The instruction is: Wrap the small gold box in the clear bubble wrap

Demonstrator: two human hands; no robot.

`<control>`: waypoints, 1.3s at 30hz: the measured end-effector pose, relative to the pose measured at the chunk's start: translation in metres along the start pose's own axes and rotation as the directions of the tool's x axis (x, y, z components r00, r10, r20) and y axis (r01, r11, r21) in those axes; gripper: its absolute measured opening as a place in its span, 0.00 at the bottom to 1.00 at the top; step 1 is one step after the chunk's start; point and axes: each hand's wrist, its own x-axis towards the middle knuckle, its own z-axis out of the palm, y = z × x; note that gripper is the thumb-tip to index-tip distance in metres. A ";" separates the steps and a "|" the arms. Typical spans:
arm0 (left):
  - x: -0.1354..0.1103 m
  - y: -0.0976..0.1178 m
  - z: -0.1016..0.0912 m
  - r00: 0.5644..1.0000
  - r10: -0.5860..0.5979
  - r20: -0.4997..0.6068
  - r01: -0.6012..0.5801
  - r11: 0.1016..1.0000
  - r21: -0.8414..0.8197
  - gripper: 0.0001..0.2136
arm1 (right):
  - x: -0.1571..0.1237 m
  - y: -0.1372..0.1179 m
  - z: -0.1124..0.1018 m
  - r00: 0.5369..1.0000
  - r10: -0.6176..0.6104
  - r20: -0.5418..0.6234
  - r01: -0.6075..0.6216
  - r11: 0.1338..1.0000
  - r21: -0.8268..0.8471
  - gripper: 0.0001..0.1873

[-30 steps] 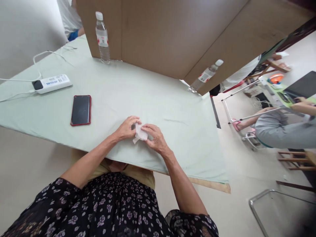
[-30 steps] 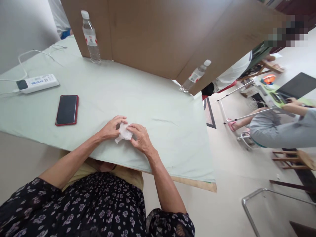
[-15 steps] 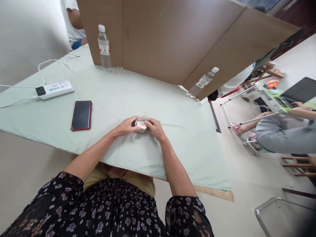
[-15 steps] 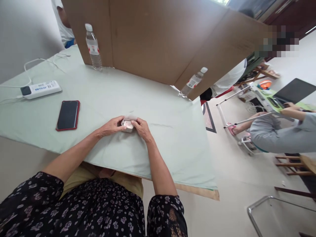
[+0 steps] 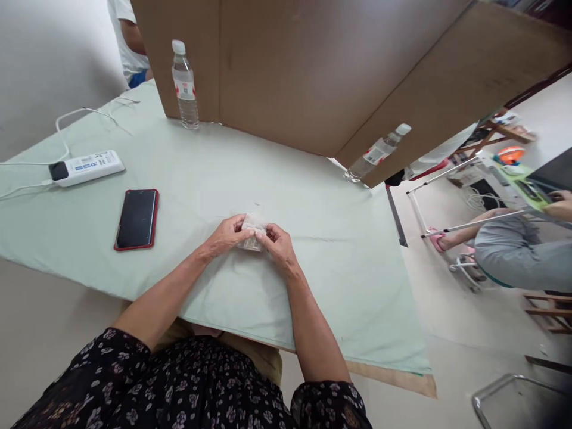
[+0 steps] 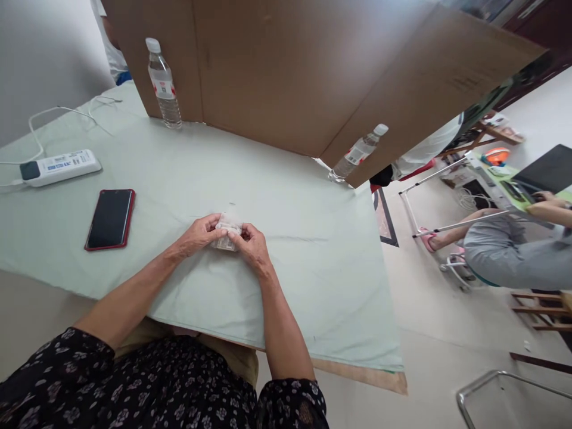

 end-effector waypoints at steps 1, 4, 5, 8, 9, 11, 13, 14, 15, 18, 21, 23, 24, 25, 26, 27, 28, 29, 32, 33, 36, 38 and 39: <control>-0.002 0.000 0.000 1.000 -0.003 0.006 0.003 1.000 -0.016 0.33 | 0.000 0.000 -0.001 1.000 -0.011 -0.013 0.011 1.000 -0.025 0.25; -0.006 0.000 -0.001 0.999 -0.031 0.022 0.032 0.999 -0.034 0.31 | 0.002 0.000 -0.002 0.997 -0.028 -0.073 0.020 0.995 -0.102 0.21; -0.007 0.000 -0.002 0.999 -0.044 0.031 0.045 0.999 -0.031 0.30 | 0.003 0.000 -0.002 0.996 -0.028 -0.088 0.018 0.994 -0.109 0.21; -0.008 0.002 -0.002 0.997 -0.063 0.052 0.064 0.998 -0.011 0.26 | 0.007 -0.001 0.002 0.994 -0.026 -0.108 0.019 0.998 -0.065 0.20; -0.008 0.002 -0.002 0.997 -0.064 0.051 0.065 0.998 -0.003 0.25 | 0.008 -0.001 0.004 0.993 -0.025 -0.116 0.020 0.999 -0.044 0.19; -0.009 0.002 -0.002 0.997 -0.059 0.041 0.058 0.998 0.005 0.23 | 0.008 -0.001 0.008 0.990 -0.024 -0.139 0.022 1.000 -0.014 0.18; -0.009 0.002 -0.001 0.998 -0.049 0.025 0.049 0.999 0.002 0.23 | 0.006 -0.001 0.011 0.989 -0.025 -0.149 0.025 1.000 -0.006 0.17; -0.009 0.002 -0.002 0.999 -0.050 0.017 0.050 0.999 -0.001 0.24 | 0.005 -0.001 0.012 0.989 -0.025 -0.147 0.024 1.000 -0.008 0.17; -0.009 0.001 -0.002 0.998 -0.056 0.009 0.056 0.998 -0.003 0.25 | 0.003 -0.001 0.013 0.989 -0.023 -0.143 0.022 1.000 -0.011 0.17; -0.008 -0.001 -0.005 0.995 -0.093 -0.024 0.094 0.995 0.017 0.32 | 0.000 0.000 0.014 0.991 -0.021 -0.134 0.018 0.999 -0.028 0.17; -0.009 -0.001 -0.006 0.993 -0.111 -0.041 0.113 0.992 0.059 0.36 | 0.002 0.001 0.013 0.990 -0.011 -0.143 0.006 0.999 -0.034 0.19; -0.009 0.000 -0.006 0.993 -0.112 -0.034 0.115 0.990 0.079 0.36 | 0.004 -0.001 0.013 0.988 -0.001 -0.152 -0.005 0.999 -0.035 0.20; -0.010 0.001 -0.006 0.993 -0.114 -0.028 0.116 0.989 0.087 0.36 | 0.006 -0.002 0.013 0.989 0.001 -0.150 -0.007 0.999 -0.037 0.21; -0.010 0.001 -0.006 0.993 -0.114 -0.024 0.115 0.989 0.094 0.36 | 0.008 -0.004 0.014 0.990 0.000 -0.140 -0.006 0.999 -0.039 0.21; -0.010 0.001 -0.006 0.994 -0.111 -0.021 0.113 0.989 0.098 0.36 | 0.010 -0.005 0.014 0.992 -0.002 -0.125 -0.003 0.999 -0.038 0.20; -0.009 0.001 -0.007 0.994 -0.107 -0.016 0.108 0.989 0.097 0.36 | 0.012 -0.007 0.015 0.994 -0.001 -0.112 -0.002 1.000 -0.031 0.19; -0.009 0.000 -0.007 0.995 -0.099 -0.013 0.099 0.991 0.087 0.36 | 0.014 -0.009 0.017 0.994 0.004 -0.107 -0.007 1.000 -0.020 0.18; -0.008 -0.002 -0.008 0.996 -0.087 -0.008 0.087 0.993 0.073 0.36 | 0.015 -0.010 0.018 0.994 0.014 -0.110 -0.015 1.000 -0.004 0.17; -0.006 -0.006 -0.008 0.999 -0.045 0.008 0.044 0.998 0.052 0.33 | 0.019 -0.014 0.022 0.988 0.048 -0.146 -0.041 0.998 0.049 0.15; -0.005 -0.007 -0.008 0.999 -0.034 0.002 0.033 0.997 0.065 0.33 | 0.020 -0.015 0.023 0.987 0.055 -0.153 -0.045 0.997 0.066 0.15; -0.004 -0.010 -0.009 0.999 -0.008 -0.054 0.015 0.991 0.132 0.31 | 0.021 -0.018 0.025 0.987 0.065 -0.144 -0.052 0.994 0.095 0.13; -0.004 -0.010 -0.010 0.996 0.017 -0.091 0.000 0.985 0.175 0.29 | 0.021 -0.020 0.025 0.989 0.065 -0.130 -0.054 0.995 0.083 0.13; -0.004 -0.010 -0.010 0.994 0.031 -0.107 -0.010 0.980 0.198 0.28 | 0.021 -0.021 0.025 0.991 0.061 -0.121 -0.053 0.996 0.067 0.13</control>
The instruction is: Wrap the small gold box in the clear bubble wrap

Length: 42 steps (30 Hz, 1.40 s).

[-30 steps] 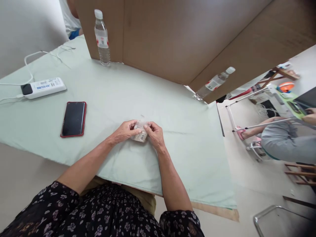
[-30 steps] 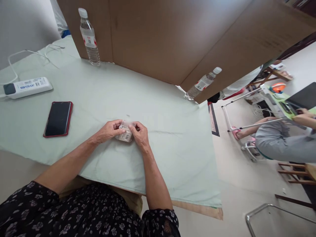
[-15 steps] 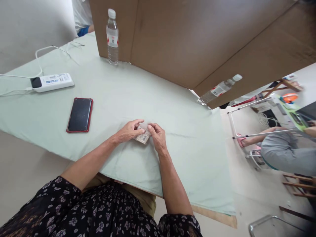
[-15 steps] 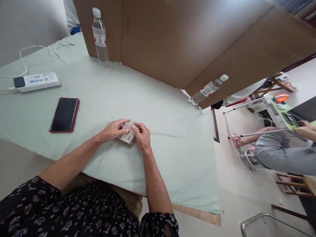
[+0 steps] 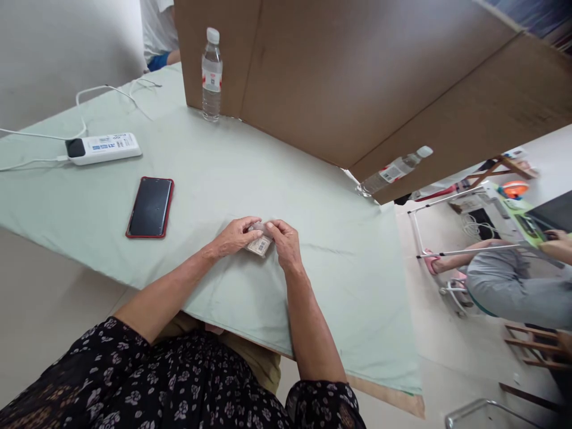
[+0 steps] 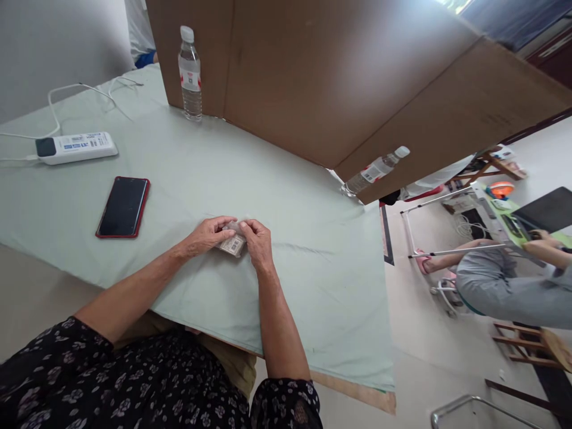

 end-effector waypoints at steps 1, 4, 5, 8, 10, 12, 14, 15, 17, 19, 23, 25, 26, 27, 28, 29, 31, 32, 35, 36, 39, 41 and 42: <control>0.000 0.000 0.000 1.000 0.010 -0.019 -0.010 1.000 0.025 0.27 | -0.001 0.000 0.000 1.000 -0.007 0.009 0.007 1.000 -0.017 0.13; 0.001 0.000 0.000 0.998 0.021 -0.066 -0.014 0.995 0.096 0.26 | -0.004 0.002 -0.001 0.998 -0.042 0.036 0.044 0.997 -0.056 0.14; 0.001 0.000 0.000 0.997 0.022 -0.078 -0.014 0.994 0.109 0.25 | -0.006 0.003 -0.002 0.997 -0.055 0.046 0.058 0.996 -0.063 0.14; 0.000 0.001 0.003 0.993 0.040 -0.113 -0.024 0.990 0.139 0.24 | -0.011 0.008 -0.005 0.993 -0.087 0.081 0.095 0.990 -0.101 0.14; -0.001 0.001 0.005 0.986 0.063 -0.153 -0.036 0.985 0.171 0.22 | -0.014 0.011 -0.007 0.986 -0.121 0.112 0.138 0.977 -0.160 0.16; -0.001 0.002 0.005 0.975 0.086 -0.203 -0.041 0.975 0.217 0.20 | -0.015 0.014 -0.007 0.974 -0.184 0.134 0.211 0.950 -0.229 0.17; -0.001 0.004 0.002 0.974 0.079 -0.212 -0.031 0.975 0.221 0.19 | -0.015 0.016 -0.007 0.960 -0.245 0.138 0.275 0.919 -0.283 0.16; -0.001 0.005 0.000 0.979 0.060 -0.193 -0.023 0.981 0.191 0.20 | -0.015 0.018 -0.006 0.956 -0.262 0.131 0.290 0.910 -0.297 0.15; 0.000 0.008 -0.005 0.991 0.018 -0.131 -0.005 0.995 0.096 0.20 | -0.014 0.020 -0.005 0.957 -0.265 0.122 0.290 0.905 -0.312 0.15; 0.001 0.010 -0.010 0.996 -0.004 -0.088 0.008 0.999 0.038 0.20 | -0.012 0.023 -0.004 0.955 -0.271 0.124 0.297 0.898 -0.323 0.14; 0.002 0.012 -0.012 0.998 -0.016 -0.067 0.020 0.998 0.066 0.19 | -0.013 0.028 -0.003 0.900 -0.421 0.116 0.432 0.819 -0.378 0.11; 0.001 0.013 -0.012 0.998 -0.018 -0.063 0.022 0.998 0.062 0.20 | -0.015 0.030 -0.002 0.859 -0.499 0.116 0.492 0.739 -0.461 0.10; 0.001 0.013 -0.012 0.998 -0.018 -0.061 0.021 0.998 0.055 0.20 | -0.017 0.030 -0.002 0.839 -0.528 0.131 0.513 0.690 -0.510 0.10; 0.000 0.013 -0.012 0.998 -0.018 -0.060 0.021 0.999 0.048 0.19 | -0.018 0.030 -0.002 0.820 -0.551 0.154 0.533 0.638 -0.555 0.10; 0.000 0.013 -0.012 0.998 -0.017 -0.059 0.019 0.999 0.043 0.19 | -0.020 0.031 -0.003 0.800 -0.572 0.182 0.554 0.586 -0.591 0.10; 0.000 0.013 -0.012 0.998 -0.014 -0.060 0.016 0.999 0.039 0.18 | -0.021 0.031 -0.003 0.778 -0.592 0.210 0.576 0.537 -0.616 0.09; 0.000 0.013 -0.012 0.998 -0.011 -0.060 0.013 0.999 0.034 0.18 | -0.023 0.031 -0.005 0.725 -0.639 0.257 0.624 0.454 -0.636 0.07; 0.001 0.012 -0.012 0.998 -0.011 -0.061 0.013 0.999 0.034 0.18 | -0.023 0.032 -0.005 0.696 -0.663 0.276 0.650 0.417 -0.636 0.07; 0.002 0.011 -0.011 0.997 -0.002 -0.071 0.005 0.999 0.044 0.17 | -0.023 0.033 -0.006 0.648 -0.690 0.322 0.684 0.341 -0.645 0.09; 0.002 0.011 -0.011 0.997 0.006 -0.079 -0.002 0.999 0.050 0.16 | -0.023 0.034 -0.006 0.653 -0.683 0.328 0.677 0.331 -0.657 0.08; 0.002 0.010 -0.010 0.995 0.028 -0.093 -0.021 0.997 0.076 0.16 | -0.024 0.035 -0.003 0.685 -0.654 0.320 0.640 0.331 -0.694 0.07; 0.002 0.011 -0.010 0.995 0.035 -0.092 -0.024 0.993 0.112 0.16 | -0.025 0.036 0.000 0.687 -0.659 0.306 0.629 0.330 -0.704 0.07; 0.001 0.011 -0.010 0.995 0.036 -0.091 -0.024 0.991 0.133 0.17 | -0.026 0.036 0.002 0.682 -0.666 0.301 0.629 0.326 -0.706 0.07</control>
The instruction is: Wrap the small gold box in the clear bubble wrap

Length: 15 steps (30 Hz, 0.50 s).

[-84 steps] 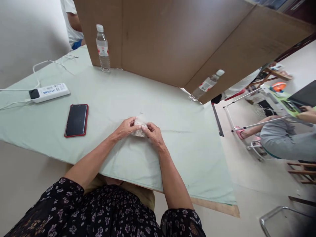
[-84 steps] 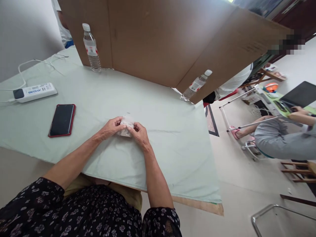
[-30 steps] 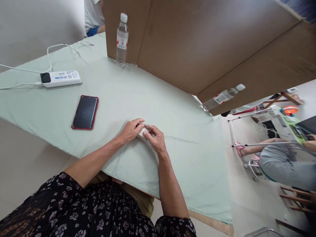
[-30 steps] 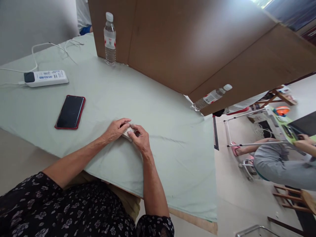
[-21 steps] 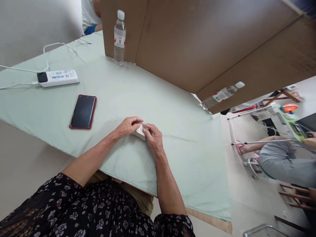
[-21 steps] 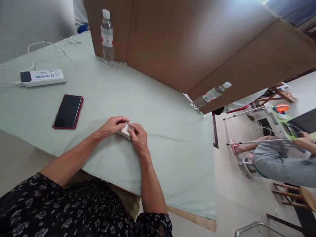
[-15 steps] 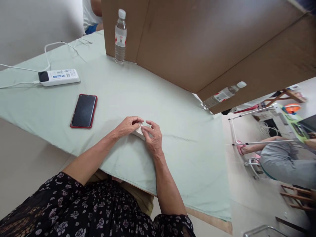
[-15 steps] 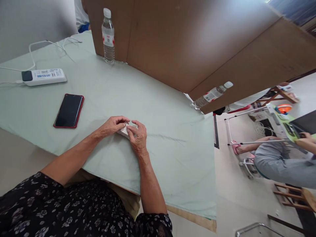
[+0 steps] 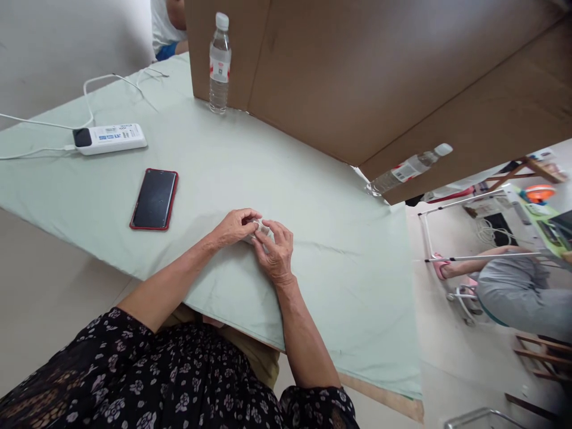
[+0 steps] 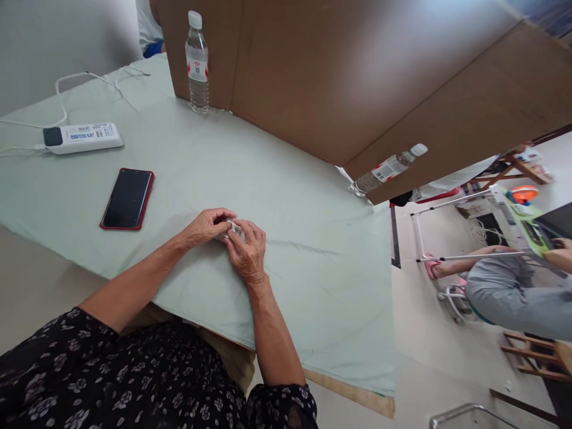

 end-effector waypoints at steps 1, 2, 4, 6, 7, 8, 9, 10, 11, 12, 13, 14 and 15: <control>0.000 0.000 0.000 1.000 0.001 0.002 -0.001 1.000 0.018 0.17 | 0.000 -0.001 0.001 1.000 -0.006 -0.013 0.006 1.000 -0.004 0.07; 0.000 0.001 -0.001 1.000 0.001 0.006 -0.002 1.000 0.031 0.18 | 0.000 -0.002 0.001 1.000 -0.015 -0.028 0.015 1.000 -0.006 0.07; 0.000 0.001 -0.001 1.000 0.002 0.011 -0.002 0.999 0.041 0.18 | 0.000 -0.004 0.001 0.998 -0.025 -0.051 0.025 1.000 -0.009 0.06; -0.001 0.000 0.000 1.000 0.002 0.005 -0.003 0.999 0.035 0.19 | 0.000 -0.004 0.001 0.999 -0.009 -0.045 0.009 1.000 -0.011 0.06; -0.001 0.000 0.000 1.000 0.003 0.000 -0.003 0.999 0.033 0.19 | 0.000 -0.003 0.000 0.999 0.003 -0.033 -0.003 1.000 -0.011 0.06; -0.001 -0.001 0.001 1.000 0.005 -0.005 -0.005 0.999 0.034 0.19 | -0.001 -0.003 0.000 1.000 0.012 -0.017 -0.012 1.000 -0.011 0.06; -0.001 -0.002 0.001 1.000 0.008 -0.008 -0.008 0.999 0.039 0.19 | -0.001 -0.002 0.000 1.000 0.015 -0.003 -0.015 1.000 -0.008 0.06; -0.001 -0.002 0.001 1.000 0.012 -0.010 -0.011 0.999 0.047 0.19 | -0.001 -0.002 0.000 1.000 0.013 0.009 -0.013 1.000 -0.003 0.06; -0.001 -0.003 0.002 1.000 0.014 -0.011 -0.013 0.998 0.057 0.19 | -0.001 -0.001 0.000 1.000 0.009 0.015 -0.009 1.000 0.002 0.06; -0.001 -0.003 0.002 1.000 0.014 -0.011 -0.013 0.998 0.064 0.19 | -0.001 -0.001 -0.001 1.000 0.007 0.018 -0.007 1.000 0.007 0.06; -0.001 -0.003 0.002 1.000 0.012 -0.012 -0.011 0.998 0.069 0.19 | -0.001 -0.001 0.000 1.000 0.008 0.018 -0.008 1.000 0.007 0.07; -0.001 -0.003 0.002 1.000 0.011 -0.011 -0.010 0.997 0.071 0.19 | -0.001 -0.001 0.000 1.000 0.009 0.013 -0.009 1.000 0.002 0.08; 0.000 -0.004 0.002 1.000 0.010 -0.011 -0.009 0.998 0.068 0.19 | -0.001 -0.001 0.000 1.000 0.008 0.006 -0.008 1.000 -0.008 0.10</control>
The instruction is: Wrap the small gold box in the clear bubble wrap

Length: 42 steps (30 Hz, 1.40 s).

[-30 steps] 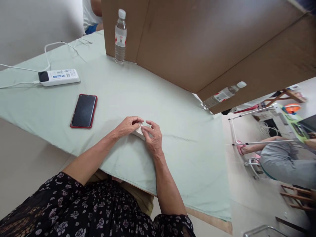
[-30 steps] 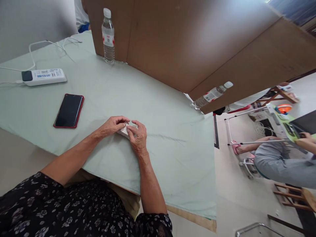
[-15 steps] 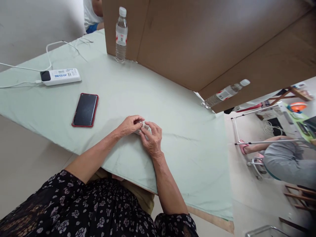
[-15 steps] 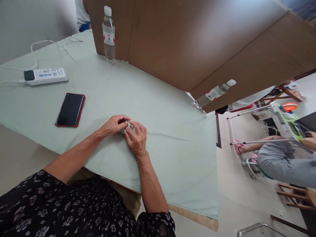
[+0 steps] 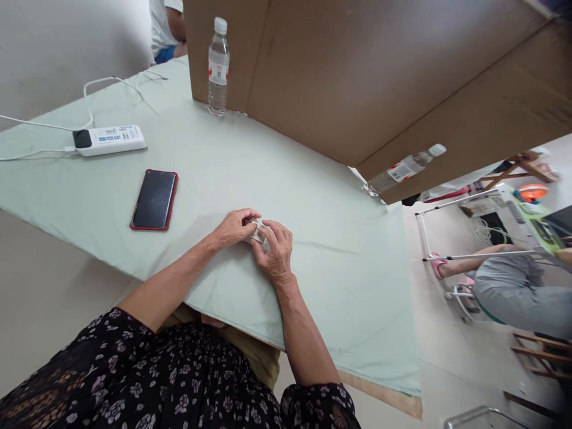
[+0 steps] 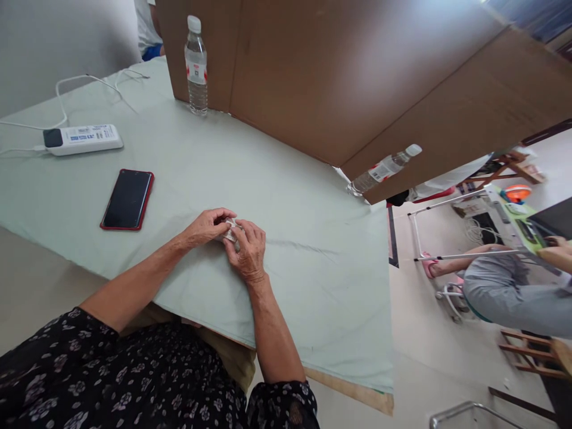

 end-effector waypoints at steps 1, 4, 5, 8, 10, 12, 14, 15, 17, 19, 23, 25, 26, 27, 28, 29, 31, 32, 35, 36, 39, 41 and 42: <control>0.000 0.000 0.000 1.000 0.001 0.000 -0.001 1.000 -0.005 0.19 | 0.000 0.000 0.000 1.000 -0.006 -0.009 0.006 1.000 -0.013 0.11; 0.001 -0.001 0.000 1.000 0.008 0.002 -0.008 1.000 -0.023 0.20 | 0.002 -0.001 0.002 0.998 -0.043 -0.042 0.042 0.998 -0.038 0.09; 0.002 -0.001 -0.001 1.000 0.009 0.004 -0.009 1.000 -0.026 0.20 | 0.002 -0.001 0.002 0.998 -0.050 -0.046 0.049 0.998 -0.038 0.08; 0.002 0.000 -0.003 1.000 0.007 0.010 -0.007 0.999 -0.033 0.19 | 0.003 -0.002 0.004 0.999 -0.037 -0.038 0.036 0.999 -0.032 0.08; 0.002 0.001 -0.004 1.000 0.009 0.012 -0.008 0.999 -0.034 0.19 | 0.002 -0.002 0.005 0.999 -0.027 -0.032 0.026 0.999 -0.035 0.07; 0.002 0.001 -0.004 1.000 0.013 0.016 -0.013 0.999 -0.030 0.19 | 0.002 -0.003 0.005 0.999 -0.036 -0.032 0.035 0.999 -0.041 0.06; 0.002 0.001 -0.004 1.000 0.018 0.018 -0.017 0.999 -0.033 0.20 | 0.002 -0.004 0.006 0.998 -0.055 -0.040 0.053 0.998 -0.045 0.06; 0.002 0.001 -0.003 1.000 0.016 0.019 -0.015 0.999 -0.044 0.20 | 0.001 -0.004 0.006 0.997 -0.062 -0.055 0.060 0.998 -0.036 0.06; 0.003 0.000 -0.003 1.000 -0.007 0.021 0.009 0.996 -0.085 0.20 | 0.001 -0.003 0.004 0.994 -0.051 -0.100 0.053 0.998 0.021 0.05; 0.003 0.000 -0.007 0.999 -0.035 0.024 0.037 0.992 -0.124 0.23 | 0.001 0.000 0.001 0.988 0.013 -0.151 0.005 0.993 0.118 0.09; 0.002 0.004 -0.026 0.998 -0.022 0.052 0.026 0.996 -0.090 0.31 | 0.002 0.011 -0.008 0.976 0.130 -0.172 -0.085 0.966 0.243 0.18; 0.000 0.004 -0.036 0.991 -0.014 0.135 0.018 0.999 -0.028 0.37 | 0.002 0.016 -0.009 0.986 0.119 -0.116 -0.086 0.963 0.254 0.24; -0.001 0.004 -0.039 0.981 -0.004 0.195 0.000 1.000 0.022 0.39 | 0.001 0.018 -0.008 0.992 0.107 -0.072 -0.085 0.963 0.255 0.28; -0.002 0.003 -0.041 0.967 0.004 0.256 -0.024 0.997 0.076 0.42 | 0.001 0.019 -0.007 0.995 0.096 -0.022 -0.087 0.964 0.253 0.33; -0.003 0.001 -0.041 0.952 0.015 0.305 -0.059 0.989 0.135 0.43 | 0.000 0.020 -0.005 0.996 0.089 0.029 -0.093 0.964 0.248 0.37; -0.004 0.000 -0.040 0.940 0.026 0.340 -0.096 0.977 0.190 0.44 | 0.000 0.020 -0.004 0.993 0.086 0.076 -0.102 0.965 0.241 0.41; -0.005 -0.004 -0.034 0.934 0.049 0.353 -0.153 0.950 0.273 0.45 | -0.001 0.019 -0.002 0.986 0.099 0.135 -0.129 0.964 0.231 0.43; -0.005 -0.005 -0.031 0.938 0.063 0.342 -0.169 0.941 0.292 0.44 | -0.001 0.018 -0.002 0.984 0.109 0.143 -0.140 0.963 0.231 0.42; -0.006 -0.006 -0.020 0.951 0.103 0.291 -0.185 0.946 0.267 0.43 | 0.000 0.016 -0.006 0.985 0.132 0.115 -0.155 0.962 0.224 0.37; -0.006 -0.005 -0.017 0.954 0.120 0.274 -0.192 0.948 0.255 0.43 | 0.001 0.016 -0.007 0.986 0.137 0.098 -0.155 0.964 0.216 0.36; -0.004 -0.004 -0.011 0.959 0.166 0.230 -0.233 0.925 0.300 0.41 | 0.001 0.019 -0.008 0.982 0.166 0.090 -0.181 0.963 0.198 0.33; -0.004 -0.005 -0.010 0.958 0.171 0.231 -0.246 0.901 0.356 0.40 | 0.001 0.022 -0.007 0.973 0.194 0.128 -0.216 0.956 0.196 0.32; -0.003 -0.005 -0.010 0.958 0.159 0.237 -0.240 0.899 0.367 0.40 | 0.001 0.023 -0.007 0.969 0.201 0.147 -0.228 0.954 0.197 0.32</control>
